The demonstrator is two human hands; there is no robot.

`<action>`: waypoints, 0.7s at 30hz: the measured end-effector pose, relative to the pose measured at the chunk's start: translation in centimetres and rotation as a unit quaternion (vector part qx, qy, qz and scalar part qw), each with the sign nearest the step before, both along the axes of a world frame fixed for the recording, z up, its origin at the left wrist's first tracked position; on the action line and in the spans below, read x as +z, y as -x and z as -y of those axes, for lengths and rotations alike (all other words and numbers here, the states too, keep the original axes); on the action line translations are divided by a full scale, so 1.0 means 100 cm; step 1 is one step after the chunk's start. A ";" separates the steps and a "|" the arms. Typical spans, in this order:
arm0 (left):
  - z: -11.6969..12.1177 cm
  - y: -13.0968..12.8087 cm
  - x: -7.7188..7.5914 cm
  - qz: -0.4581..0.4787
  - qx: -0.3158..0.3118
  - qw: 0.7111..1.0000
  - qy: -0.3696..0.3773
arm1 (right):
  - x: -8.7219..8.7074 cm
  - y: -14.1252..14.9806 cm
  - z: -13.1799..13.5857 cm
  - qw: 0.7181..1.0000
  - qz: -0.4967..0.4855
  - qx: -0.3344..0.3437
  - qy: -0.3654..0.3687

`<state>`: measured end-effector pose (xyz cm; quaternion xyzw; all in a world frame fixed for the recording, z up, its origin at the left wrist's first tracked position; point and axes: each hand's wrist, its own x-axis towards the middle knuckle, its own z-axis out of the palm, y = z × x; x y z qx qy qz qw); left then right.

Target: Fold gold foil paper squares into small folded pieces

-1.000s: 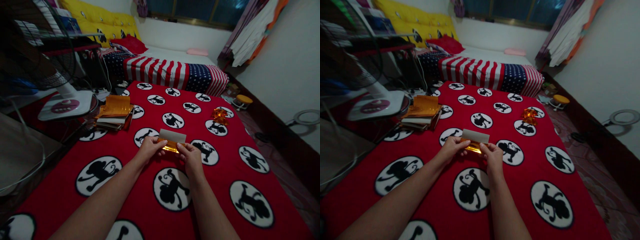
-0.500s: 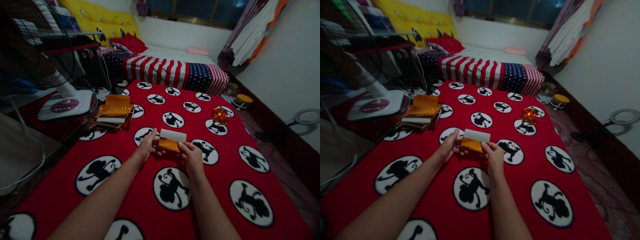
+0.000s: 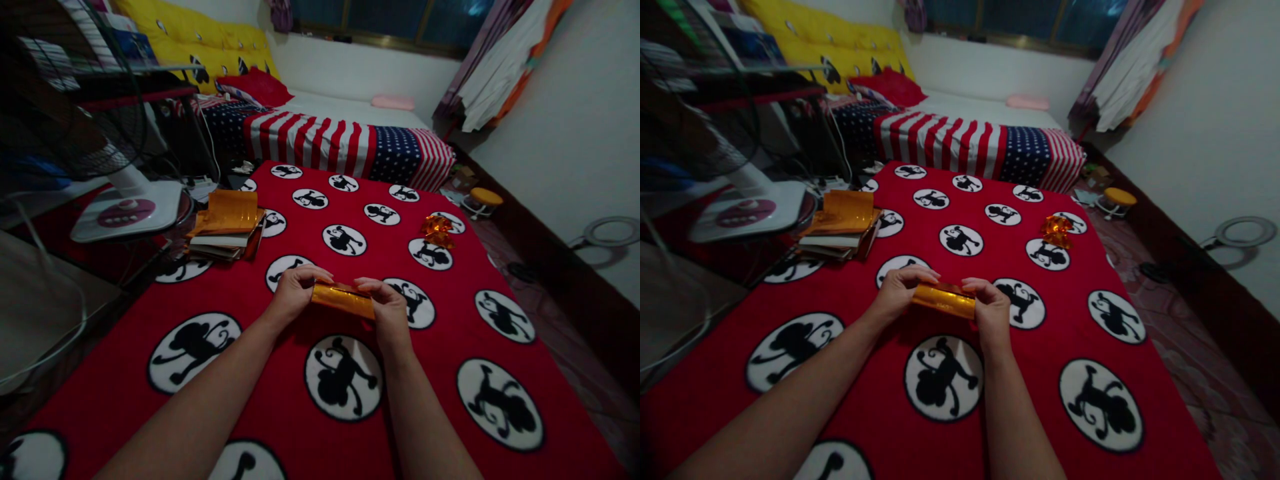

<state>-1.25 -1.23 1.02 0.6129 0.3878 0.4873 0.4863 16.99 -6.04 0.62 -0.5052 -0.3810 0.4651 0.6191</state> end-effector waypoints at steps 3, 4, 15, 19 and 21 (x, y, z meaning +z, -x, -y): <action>0.001 0.001 0.002 -0.003 0.000 0.999 -0.037 | 0.003 0.001 0.000 0.999 0.027 -0.002 -0.047; 0.002 0.002 0.002 -0.003 0.000 0.999 -0.039 | 0.003 0.001 0.001 0.998 0.031 -0.002 -0.053; 0.002 0.004 0.001 -0.013 -0.005 0.999 -0.046 | 0.004 0.001 0.002 0.997 0.041 -0.010 -0.057; 0.001 0.004 0.000 -0.017 -0.010 0.998 -0.060 | 0.005 0.002 0.002 0.998 0.032 -0.009 -0.054; 0.001 0.004 0.001 -0.022 -0.011 0.998 -0.062 | 0.004 0.002 0.002 0.998 0.027 -0.012 -0.053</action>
